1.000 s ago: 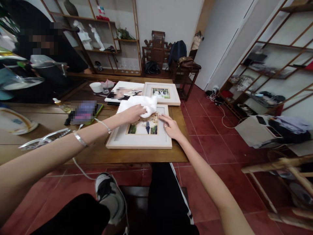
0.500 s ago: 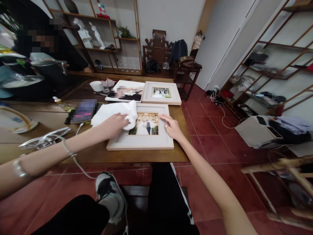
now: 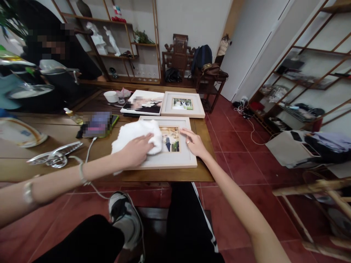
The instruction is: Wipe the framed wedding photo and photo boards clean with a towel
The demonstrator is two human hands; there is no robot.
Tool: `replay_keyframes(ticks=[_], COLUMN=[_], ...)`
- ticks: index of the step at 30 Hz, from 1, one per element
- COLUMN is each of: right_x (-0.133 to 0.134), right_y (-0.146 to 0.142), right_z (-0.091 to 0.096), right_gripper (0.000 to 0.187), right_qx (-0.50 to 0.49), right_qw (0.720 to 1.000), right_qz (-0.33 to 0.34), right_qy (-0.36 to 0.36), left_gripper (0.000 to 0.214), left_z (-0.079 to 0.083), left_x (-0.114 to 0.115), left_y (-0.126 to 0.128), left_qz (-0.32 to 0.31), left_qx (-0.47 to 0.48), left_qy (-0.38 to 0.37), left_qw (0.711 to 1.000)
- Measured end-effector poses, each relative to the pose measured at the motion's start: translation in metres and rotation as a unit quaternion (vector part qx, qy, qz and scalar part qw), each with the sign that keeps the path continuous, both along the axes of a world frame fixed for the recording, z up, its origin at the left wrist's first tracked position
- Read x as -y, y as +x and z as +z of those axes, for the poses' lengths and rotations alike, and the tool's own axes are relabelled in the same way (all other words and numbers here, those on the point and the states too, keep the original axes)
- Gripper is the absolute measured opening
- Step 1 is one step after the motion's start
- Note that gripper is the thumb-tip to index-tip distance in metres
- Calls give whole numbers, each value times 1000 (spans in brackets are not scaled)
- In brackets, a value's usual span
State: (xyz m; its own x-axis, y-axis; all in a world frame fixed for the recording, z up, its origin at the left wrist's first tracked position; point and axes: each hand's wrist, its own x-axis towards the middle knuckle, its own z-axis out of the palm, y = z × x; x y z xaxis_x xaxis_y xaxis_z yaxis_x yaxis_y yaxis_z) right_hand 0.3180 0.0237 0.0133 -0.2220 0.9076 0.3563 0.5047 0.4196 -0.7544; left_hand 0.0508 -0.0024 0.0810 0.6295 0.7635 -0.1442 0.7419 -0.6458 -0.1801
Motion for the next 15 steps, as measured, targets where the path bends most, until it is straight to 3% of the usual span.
replay_keyframes(ticks=[4, 7, 10, 15], right_x=[1, 0, 0, 0], right_y=[-1, -2, -3, -4], right_z=[1, -1, -3, -4], right_gripper=[53, 54, 54, 54], right_qx=[-1, -3, -7, -14], right_qw=[1000, 1000, 999, 1000], right_qz=[-4, -23, -32, -26], right_qy=[2, 7, 6, 11], left_gripper=[46, 43, 41, 30], left_z=[-9, -9, -3, 25], left_x=[-67, -81, -52, 36], left_y=[-4, -6, -3, 4], left_qz=[5, -23, -32, -71], left_qx=[15, 22, -2, -50], left_qy=[53, 43, 4, -89], left_qw=[998, 999, 999, 992])
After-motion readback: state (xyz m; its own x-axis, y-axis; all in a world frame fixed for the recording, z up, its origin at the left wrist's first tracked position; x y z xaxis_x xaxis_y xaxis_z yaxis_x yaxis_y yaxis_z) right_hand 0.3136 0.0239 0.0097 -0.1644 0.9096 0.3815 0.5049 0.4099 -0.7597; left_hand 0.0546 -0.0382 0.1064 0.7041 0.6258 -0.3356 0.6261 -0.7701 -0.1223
